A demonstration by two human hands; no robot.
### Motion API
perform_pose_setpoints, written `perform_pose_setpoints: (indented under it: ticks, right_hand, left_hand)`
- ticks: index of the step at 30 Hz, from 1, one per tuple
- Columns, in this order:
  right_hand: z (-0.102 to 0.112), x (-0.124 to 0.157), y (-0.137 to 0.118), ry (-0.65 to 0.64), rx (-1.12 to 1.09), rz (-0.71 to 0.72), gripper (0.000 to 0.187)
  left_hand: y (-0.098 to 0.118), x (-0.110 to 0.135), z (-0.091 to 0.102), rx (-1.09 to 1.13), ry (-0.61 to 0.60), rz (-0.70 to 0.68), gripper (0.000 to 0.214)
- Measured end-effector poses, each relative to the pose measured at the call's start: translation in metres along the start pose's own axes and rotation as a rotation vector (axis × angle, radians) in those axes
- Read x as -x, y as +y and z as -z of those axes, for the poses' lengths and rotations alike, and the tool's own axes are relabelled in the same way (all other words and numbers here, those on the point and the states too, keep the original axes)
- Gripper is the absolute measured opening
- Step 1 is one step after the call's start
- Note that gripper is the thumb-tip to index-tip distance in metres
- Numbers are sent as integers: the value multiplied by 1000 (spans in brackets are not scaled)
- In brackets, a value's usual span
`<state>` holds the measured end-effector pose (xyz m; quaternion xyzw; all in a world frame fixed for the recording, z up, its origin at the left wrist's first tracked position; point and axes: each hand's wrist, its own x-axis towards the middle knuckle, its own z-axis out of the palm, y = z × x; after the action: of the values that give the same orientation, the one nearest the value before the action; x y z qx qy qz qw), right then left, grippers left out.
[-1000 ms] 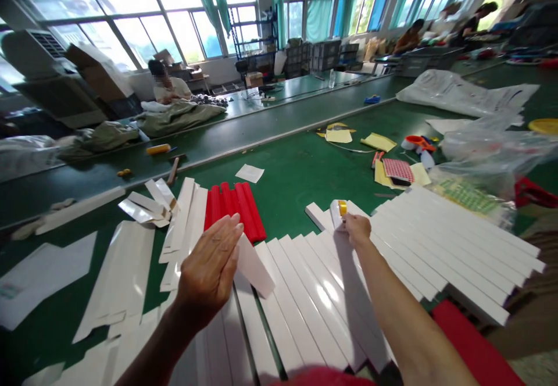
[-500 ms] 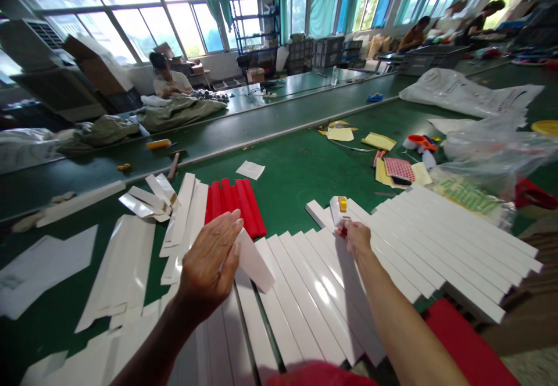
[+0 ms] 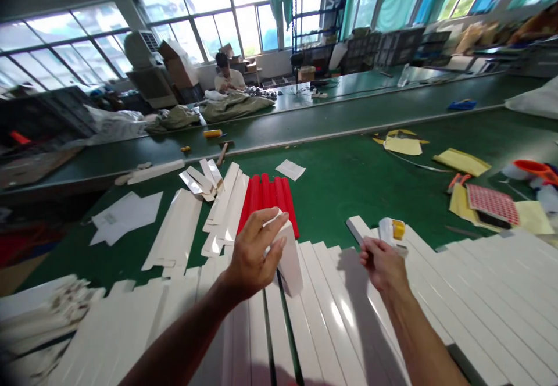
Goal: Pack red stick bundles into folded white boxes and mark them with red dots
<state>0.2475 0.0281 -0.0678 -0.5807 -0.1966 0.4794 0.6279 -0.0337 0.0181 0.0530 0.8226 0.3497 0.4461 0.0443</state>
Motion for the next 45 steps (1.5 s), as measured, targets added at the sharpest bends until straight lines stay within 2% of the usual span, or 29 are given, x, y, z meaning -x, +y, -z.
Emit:
perform_pose_setpoints:
  ticks: [2,5,8,12,16,18,22,24,26,29,31,33,35,37,38,41,43,45]
  right_hand:
    - [-35,32,-25,-160,-32,-2,37]
    - [-82,82,-68,-380,28,114,31]
    - [-108,115,-92,-479,121,225,27]
    - [-114,125,-93,-470,217,260,30]
    - [-115,122,-94,-434,255,212,40]
    - [-116,119,-99,-462,242,109,47]
    - [-118,110,-115,-538,285,-174,48]
    - [-119,106,-121,-568,325,-244,49]
    - [-118,106,-124,-580,345,-242,50]
    - [-115,111,-114,-575,373,-135,49]
    - [-110,112,-96,-529,447,2,45]
    - [-103,108,-67,-479,580,225,37]
    - [-96,101,-33,-484,737,493,29]
    - [-91,92,-1,-536,894,704,25]
    - [-89,89,12,-558,972,761,26]
    - [-92,90,30,-603,1207,768,32]
    - [-101,97,30,-642,1341,676,35]
    - [-115,107,32,-696,1443,513,40]
  left_hand:
    - [2,-4,-3,-12,2,-34,42]
    - [7,-9,-8,-47,3,-44,51]
    - [11,-11,-13,-69,32,-29,61]
    - [16,-8,-17,-77,80,-31,72]
    - [20,-4,-21,-80,69,29,81]
    - [21,-2,-22,-65,56,59,83]
    - [22,-1,-23,-57,73,74,79]
    - [21,0,-22,-40,54,62,70]
    - [20,0,-21,-5,7,65,61]
    - [18,1,-15,69,-20,74,59]
    - [17,3,-11,118,-8,61,64]
    - [17,8,-10,160,-10,64,66]
    - [17,14,-15,179,19,114,64]
    - [17,18,-25,141,122,199,65]
    - [16,19,-31,106,190,246,67]
    - [11,14,-43,27,325,381,72]
    - [1,11,-46,14,314,504,75]
    - [-15,16,-47,-18,228,664,77]
